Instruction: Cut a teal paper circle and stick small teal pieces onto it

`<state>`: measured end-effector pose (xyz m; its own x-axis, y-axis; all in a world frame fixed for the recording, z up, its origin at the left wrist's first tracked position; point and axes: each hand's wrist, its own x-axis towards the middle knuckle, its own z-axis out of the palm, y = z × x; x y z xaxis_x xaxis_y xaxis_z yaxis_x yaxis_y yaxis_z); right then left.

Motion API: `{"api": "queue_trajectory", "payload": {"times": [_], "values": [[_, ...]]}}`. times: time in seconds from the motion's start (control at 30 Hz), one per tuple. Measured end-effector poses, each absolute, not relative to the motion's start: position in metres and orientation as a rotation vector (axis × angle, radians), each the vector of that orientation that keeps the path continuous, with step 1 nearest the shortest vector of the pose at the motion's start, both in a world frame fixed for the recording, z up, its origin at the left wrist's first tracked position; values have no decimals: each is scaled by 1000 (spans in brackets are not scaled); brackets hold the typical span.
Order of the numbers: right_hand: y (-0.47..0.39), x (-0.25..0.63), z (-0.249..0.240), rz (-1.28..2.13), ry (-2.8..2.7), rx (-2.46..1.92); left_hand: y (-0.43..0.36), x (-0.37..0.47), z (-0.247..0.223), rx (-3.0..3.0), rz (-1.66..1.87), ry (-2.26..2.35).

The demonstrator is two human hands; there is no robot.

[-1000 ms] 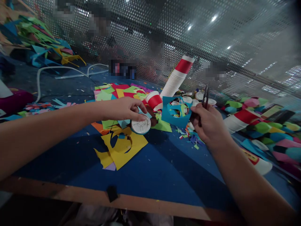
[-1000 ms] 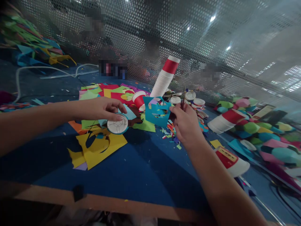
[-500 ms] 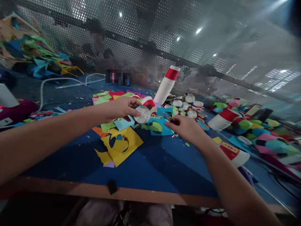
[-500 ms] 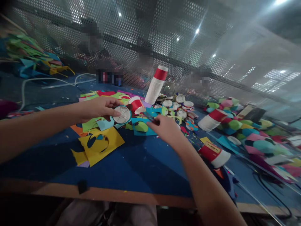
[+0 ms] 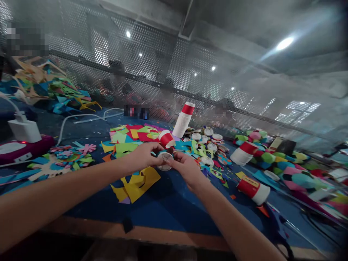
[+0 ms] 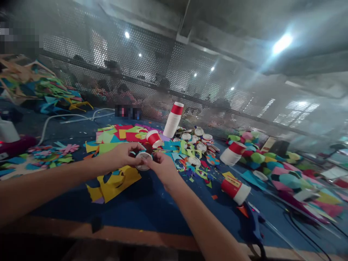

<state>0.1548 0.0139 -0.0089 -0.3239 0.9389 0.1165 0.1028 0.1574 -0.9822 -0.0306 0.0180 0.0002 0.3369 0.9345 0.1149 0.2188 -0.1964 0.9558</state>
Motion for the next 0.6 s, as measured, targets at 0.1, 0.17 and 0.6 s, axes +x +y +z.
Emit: {"api": "queue_trajectory", "payload": {"times": [0.1, 0.17, 0.6], "values": [[15, 156, -13, 1356, -1459, -1010, 14, -33, 1, 1637, 947, 1056], [16, 162, -14, 1349, -1421, -1021, 15, -39, 2, 1616, 985, 1107], [10, 179, -1, 1173, -1558, -1131, 9, -25, 2, 1588, 899, 907]]}}
